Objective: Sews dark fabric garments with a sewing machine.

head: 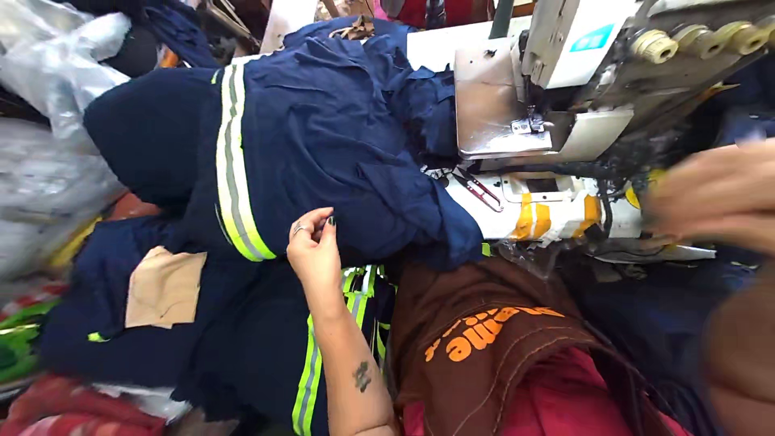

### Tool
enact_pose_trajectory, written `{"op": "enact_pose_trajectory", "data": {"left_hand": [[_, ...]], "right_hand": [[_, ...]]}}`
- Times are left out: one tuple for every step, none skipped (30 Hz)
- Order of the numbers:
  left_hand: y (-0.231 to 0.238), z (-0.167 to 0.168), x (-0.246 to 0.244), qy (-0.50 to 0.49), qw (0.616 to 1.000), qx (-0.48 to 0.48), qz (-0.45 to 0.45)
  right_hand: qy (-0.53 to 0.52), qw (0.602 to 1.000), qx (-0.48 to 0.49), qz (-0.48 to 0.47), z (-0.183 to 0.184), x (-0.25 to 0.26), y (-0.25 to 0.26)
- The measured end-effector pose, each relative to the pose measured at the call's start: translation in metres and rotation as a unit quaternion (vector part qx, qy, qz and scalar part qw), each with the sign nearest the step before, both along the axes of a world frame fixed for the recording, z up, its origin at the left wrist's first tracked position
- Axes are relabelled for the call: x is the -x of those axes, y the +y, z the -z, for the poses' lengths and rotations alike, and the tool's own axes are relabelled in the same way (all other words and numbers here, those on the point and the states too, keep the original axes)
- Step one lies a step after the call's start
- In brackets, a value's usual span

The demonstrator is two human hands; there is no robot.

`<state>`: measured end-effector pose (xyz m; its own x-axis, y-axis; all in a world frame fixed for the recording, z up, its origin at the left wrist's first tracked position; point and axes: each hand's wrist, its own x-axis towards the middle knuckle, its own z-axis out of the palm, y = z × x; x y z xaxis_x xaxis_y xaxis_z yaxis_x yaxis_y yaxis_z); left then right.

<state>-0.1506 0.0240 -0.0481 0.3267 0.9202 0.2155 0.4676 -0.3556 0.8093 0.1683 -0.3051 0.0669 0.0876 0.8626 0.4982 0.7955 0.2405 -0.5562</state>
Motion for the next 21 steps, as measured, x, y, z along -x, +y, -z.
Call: {"op": "enact_pose_trajectory", "data": {"left_hand": [[-0.006, 0.003, 0.006, 0.000, 1.000, 0.008, -0.011], [-0.011, 0.005, 0.010, -0.002, 1.000, 0.020, -0.017], [-0.015, 0.007, 0.011, -0.007, 0.999, 0.026, -0.017], [-0.018, 0.007, 0.011, -0.013, 0.999, 0.031, -0.010], [-0.021, 0.008, 0.010, -0.019, 0.999, 0.038, 0.003], [-0.024, 0.008, 0.008, -0.025, 0.999, 0.044, 0.017], [-0.026, 0.009, 0.008, -0.030, 0.998, 0.047, 0.032], [-0.028, 0.010, 0.008, -0.033, 0.997, 0.049, 0.041], [-0.029, 0.010, 0.008, -0.037, 0.997, 0.050, 0.044], [-0.029, 0.010, 0.006, -0.037, 0.997, 0.051, 0.043], [-0.028, 0.009, 0.004, -0.033, 0.997, 0.049, 0.042], [-0.025, 0.008, 0.001, -0.024, 0.998, 0.047, 0.044], [-0.020, 0.008, -0.004, -0.014, 0.998, 0.039, 0.050], [-0.013, 0.009, -0.010, -0.005, 0.998, 0.022, 0.060], [-0.004, 0.009, -0.019, 0.003, 0.998, -0.005, 0.070], [0.006, 0.008, -0.030, 0.012, 0.997, -0.035, 0.074], [0.016, 0.007, -0.042, 0.034, 0.994, -0.066, 0.078], [0.027, 0.006, -0.053, 0.069, 0.990, -0.095, 0.082], [0.037, 0.005, -0.063, 0.114, 0.983, -0.117, 0.087], [0.046, 0.004, -0.072, 0.167, 0.973, -0.129, 0.091], [0.054, 0.004, -0.080, 0.215, 0.963, -0.132, 0.099]], "right_hand": [[0.005, 1.000, 0.015, -0.005, 0.021, 0.010, 0.026], [0.012, 0.999, 0.034, 0.018, 0.050, 0.020, 0.046], [0.020, 0.997, 0.057, 0.051, 0.082, 0.028, 0.063], [0.022, 0.994, 0.074, 0.082, 0.112, 0.034, 0.078], [0.014, 0.990, 0.086, 0.108, 0.137, 0.038, 0.090], [0.001, 0.987, 0.092, 0.132, 0.155, 0.041, 0.098], [-0.013, 0.984, 0.085, 0.156, 0.167, 0.045, 0.104], [-0.025, 0.981, 0.071, 0.179, 0.173, 0.049, 0.107], [-0.030, 0.979, 0.059, 0.194, 0.175, 0.051, 0.108], [-0.032, 0.977, 0.051, 0.203, 0.175, 0.052, 0.110], [-0.033, 0.977, 0.044, 0.208, 0.175, 0.053, 0.112], [-0.038, 0.975, 0.041, 0.216, 0.176, 0.053, 0.115], [-0.045, 0.973, 0.041, 0.225, 0.177, 0.053, 0.118], [-0.053, 0.970, 0.043, 0.233, 0.179, 0.053, 0.123], [-0.059, 0.968, 0.046, 0.240, 0.179, 0.053, 0.127], [-0.063, 0.965, 0.049, 0.248, 0.178, 0.052, 0.132], [-0.065, 0.963, 0.053, 0.255, 0.176, 0.053, 0.135], [-0.065, 0.962, 0.058, 0.260, 0.173, 0.055, 0.138], [-0.067, 0.961, 0.058, 0.262, 0.169, 0.059, 0.139], [-0.069, 0.962, 0.054, 0.259, 0.165, 0.065, 0.140], [-0.073, 0.963, 0.049, 0.255, 0.163, 0.070, 0.142]]}}
